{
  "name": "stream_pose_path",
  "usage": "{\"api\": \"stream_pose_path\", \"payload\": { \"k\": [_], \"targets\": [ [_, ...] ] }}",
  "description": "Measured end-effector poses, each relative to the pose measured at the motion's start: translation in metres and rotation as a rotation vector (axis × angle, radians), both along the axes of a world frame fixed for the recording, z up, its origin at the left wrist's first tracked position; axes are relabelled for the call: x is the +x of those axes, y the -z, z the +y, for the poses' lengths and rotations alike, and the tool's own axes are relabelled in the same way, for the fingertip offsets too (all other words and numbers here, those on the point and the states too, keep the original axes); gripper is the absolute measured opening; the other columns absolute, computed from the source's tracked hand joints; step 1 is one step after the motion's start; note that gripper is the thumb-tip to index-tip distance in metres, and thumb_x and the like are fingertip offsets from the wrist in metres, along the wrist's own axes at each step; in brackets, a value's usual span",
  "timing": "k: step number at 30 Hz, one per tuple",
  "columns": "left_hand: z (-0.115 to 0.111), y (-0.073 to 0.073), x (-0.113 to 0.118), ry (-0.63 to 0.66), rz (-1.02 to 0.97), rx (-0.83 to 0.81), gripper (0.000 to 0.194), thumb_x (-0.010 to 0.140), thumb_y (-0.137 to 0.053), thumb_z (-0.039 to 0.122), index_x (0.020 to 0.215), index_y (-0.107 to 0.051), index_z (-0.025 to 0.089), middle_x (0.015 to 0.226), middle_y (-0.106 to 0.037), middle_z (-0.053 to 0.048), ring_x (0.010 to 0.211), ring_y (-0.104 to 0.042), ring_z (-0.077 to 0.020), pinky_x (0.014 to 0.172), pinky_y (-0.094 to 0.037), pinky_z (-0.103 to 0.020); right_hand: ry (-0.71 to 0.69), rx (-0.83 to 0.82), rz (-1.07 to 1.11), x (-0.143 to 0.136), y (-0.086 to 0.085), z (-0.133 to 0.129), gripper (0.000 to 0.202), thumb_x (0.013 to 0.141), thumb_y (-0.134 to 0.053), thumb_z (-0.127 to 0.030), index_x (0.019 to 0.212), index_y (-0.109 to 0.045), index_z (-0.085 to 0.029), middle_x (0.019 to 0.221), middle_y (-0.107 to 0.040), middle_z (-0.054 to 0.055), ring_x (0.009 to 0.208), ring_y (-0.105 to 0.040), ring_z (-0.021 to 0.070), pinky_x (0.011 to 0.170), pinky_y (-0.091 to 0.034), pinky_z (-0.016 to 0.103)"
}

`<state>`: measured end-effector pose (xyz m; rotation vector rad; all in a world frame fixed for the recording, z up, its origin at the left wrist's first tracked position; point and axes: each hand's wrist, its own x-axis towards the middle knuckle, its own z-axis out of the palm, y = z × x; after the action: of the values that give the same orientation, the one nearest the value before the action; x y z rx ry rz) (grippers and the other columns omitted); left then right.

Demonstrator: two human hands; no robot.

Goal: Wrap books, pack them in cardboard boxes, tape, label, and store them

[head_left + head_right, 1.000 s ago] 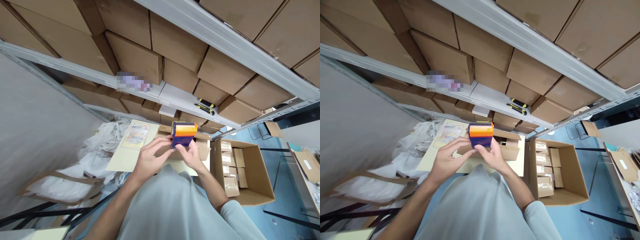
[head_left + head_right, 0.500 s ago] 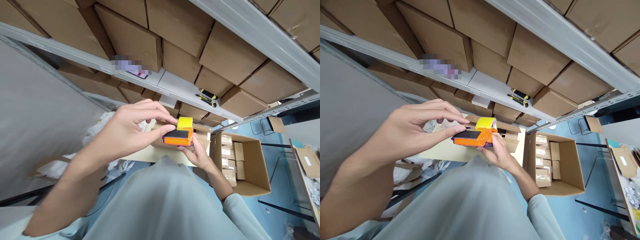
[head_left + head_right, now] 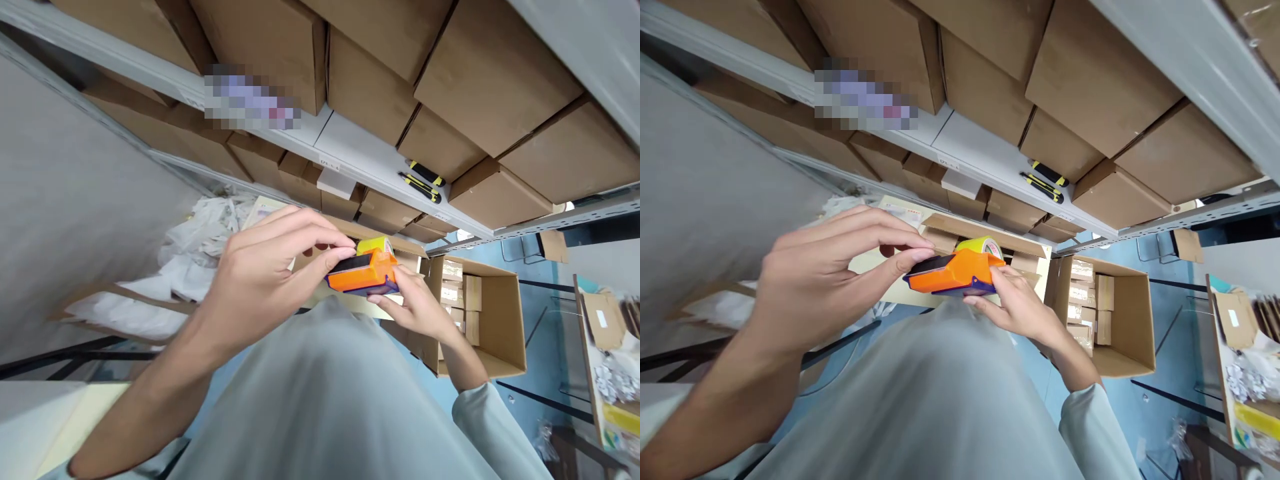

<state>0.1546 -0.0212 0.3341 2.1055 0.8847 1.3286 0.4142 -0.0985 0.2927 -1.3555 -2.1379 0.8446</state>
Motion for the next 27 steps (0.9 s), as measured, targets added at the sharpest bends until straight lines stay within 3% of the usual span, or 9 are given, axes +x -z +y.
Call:
{"api": "stream_pose_path", "payload": {
  "k": [3, 6, 11, 15, 20, 24, 27],
  "targets": [
    [-0.005, 0.008, -0.014, -0.2, -0.139, -0.155, 0.009, 0.097, -0.08, 0.023, 0.089, -0.082, 0.028, 0.088, -0.08, 0.004, 0.08, -0.072, -0.0138, 0.077, -0.061, -0.029, -0.046, -0.141, -0.079, 0.022, -0.015, -0.005, 0.032, 0.111, -0.064, -0.056, 0.111, -0.07, -0.025, 0.097, -0.076, 0.006, 0.083, -0.069, 0.0235, 0.077, -0.058, 0.036],
    [-0.005, 0.035, -0.028, -0.452, -0.343, -0.477, 0.009, 0.089, -0.087, 0.034, 0.088, -0.084, 0.025, 0.085, -0.078, 0.002, 0.077, -0.072, -0.0145, 0.075, -0.065, -0.03, -0.058, -0.4, -0.16, 0.053, -0.033, -0.003, 0.038, 0.11, -0.064, -0.06, 0.118, -0.073, -0.024, 0.086, -0.075, 0.002, 0.066, -0.062, 0.0179, 0.061, -0.05, 0.03],
    [-0.005, 0.11, -0.022, -0.355, -0.666, -1.094, 0.038, 0.069, -0.096, 0.049, 0.085, -0.08, 0.019, 0.075, -0.073, 0.0, 0.069, -0.073, -0.0159, 0.085, -0.074, -0.042, -0.081, -0.715, -0.247, 0.08, -0.065, 0.043, 0.051, 0.104, -0.069, -0.066, 0.127, -0.074, -0.02, 0.095, -0.08, 0.004, 0.078, -0.07, 0.0204, 0.069, -0.056, 0.031],
    [-0.001, 0.148, -0.012, -0.368, -0.715, -1.145, 0.041, 0.071, -0.094, 0.054, 0.088, -0.075, 0.022, 0.082, -0.073, 0.0, 0.079, -0.076, -0.0176, 0.1, -0.071, -0.047, -0.105, -0.931, -0.213, 0.073, -0.075, 0.096, 0.052, 0.1, -0.073, -0.068, 0.114, -0.075, -0.019, 0.097, -0.08, 0.006, 0.087, -0.074, 0.0221, 0.077, -0.06, 0.033],
    [0.011, 0.173, -0.015, -0.341, -0.736, -1.159, 0.038, 0.078, -0.089, 0.054, 0.089, -0.072, 0.022, 0.087, -0.072, -0.002, 0.083, -0.077, -0.0193, 0.1, -0.071, -0.047, -0.113, -1.108, -0.198, 0.07, -0.049, 0.139, 0.05, 0.092, -0.082, -0.068, 0.098, -0.072, -0.019, 0.089, -0.078, 0.004, 0.08, -0.072, 0.0188, 0.077, -0.059, 0.031],
    [0.017, 0.187, -0.019, -0.324, -0.774, -1.214, 0.037, 0.078, -0.09, 0.05, 0.09, -0.072, 0.021, 0.089, -0.072, -0.003, 0.084, -0.078, -0.0198, 0.1, -0.071, -0.051, -0.133, -1.186, -0.163, 0.07, -0.017, 0.144, 0.052, 0.091, -0.082, -0.069, 0.095, -0.07, -0.019, 0.083, -0.075, 0.001, 0.073, -0.067, 0.0153, 0.073, -0.057, 0.028],
    [0.018, 0.193, -0.02, -0.315, -0.775, -1.222, 0.037, 0.079, -0.09, 0.05, 0.09, -0.072, 0.02, 0.086, -0.072, -0.003, 0.083, -0.077, -0.0195, 0.098, -0.072, -0.05, -0.143, -1.231, -0.142, 0.066, -0.003, 0.14, 0.053, 0.092, -0.082, -0.069, 0.094, -0.069, -0.018, 0.082, -0.075, 0.0, 0.073, -0.067, 0.0145, 0.071, -0.055, 0.026]
  ]
}}
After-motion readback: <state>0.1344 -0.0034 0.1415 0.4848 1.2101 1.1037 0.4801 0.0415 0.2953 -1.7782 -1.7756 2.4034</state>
